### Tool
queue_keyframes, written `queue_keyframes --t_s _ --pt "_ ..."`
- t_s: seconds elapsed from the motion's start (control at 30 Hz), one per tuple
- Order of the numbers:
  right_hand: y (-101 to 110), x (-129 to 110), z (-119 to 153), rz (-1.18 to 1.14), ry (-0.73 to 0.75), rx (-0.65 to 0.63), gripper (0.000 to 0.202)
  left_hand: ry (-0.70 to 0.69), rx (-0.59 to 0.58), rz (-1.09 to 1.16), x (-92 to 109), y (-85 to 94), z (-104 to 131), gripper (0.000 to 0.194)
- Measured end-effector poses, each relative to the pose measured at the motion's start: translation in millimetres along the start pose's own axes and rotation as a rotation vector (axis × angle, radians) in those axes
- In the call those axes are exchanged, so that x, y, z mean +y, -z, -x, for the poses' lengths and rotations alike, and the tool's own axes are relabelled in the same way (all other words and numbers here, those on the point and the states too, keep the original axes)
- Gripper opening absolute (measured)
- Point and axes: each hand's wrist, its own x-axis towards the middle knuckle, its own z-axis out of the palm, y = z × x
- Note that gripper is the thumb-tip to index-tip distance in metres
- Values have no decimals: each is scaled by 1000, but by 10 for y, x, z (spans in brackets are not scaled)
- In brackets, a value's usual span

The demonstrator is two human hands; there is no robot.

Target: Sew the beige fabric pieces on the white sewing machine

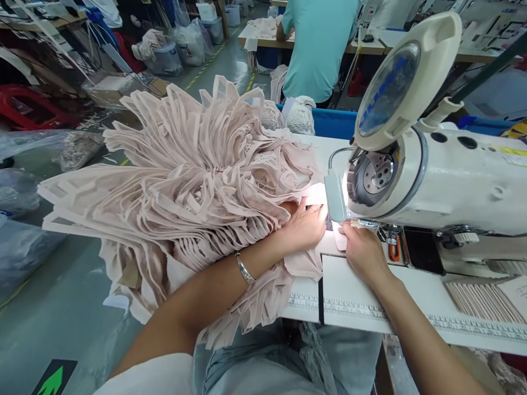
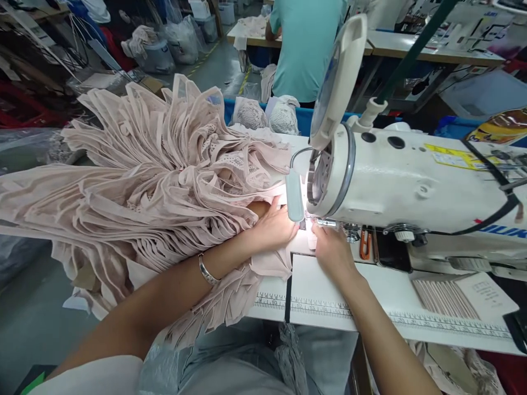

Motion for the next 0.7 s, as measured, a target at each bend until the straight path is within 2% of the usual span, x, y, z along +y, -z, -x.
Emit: queue_keyframes --t_s 0.13,0.27,0.7 --pt "-32 1 39 -11 41 99 46 -7 27 13 -8 -23 12 27" --pt "-64 11 85 -56 67 126 50 -8 35 6 4 -19 21 27" --pt "-43 8 91 -64 -3 -18 63 -73 162 -103 -25 -123 42 24"
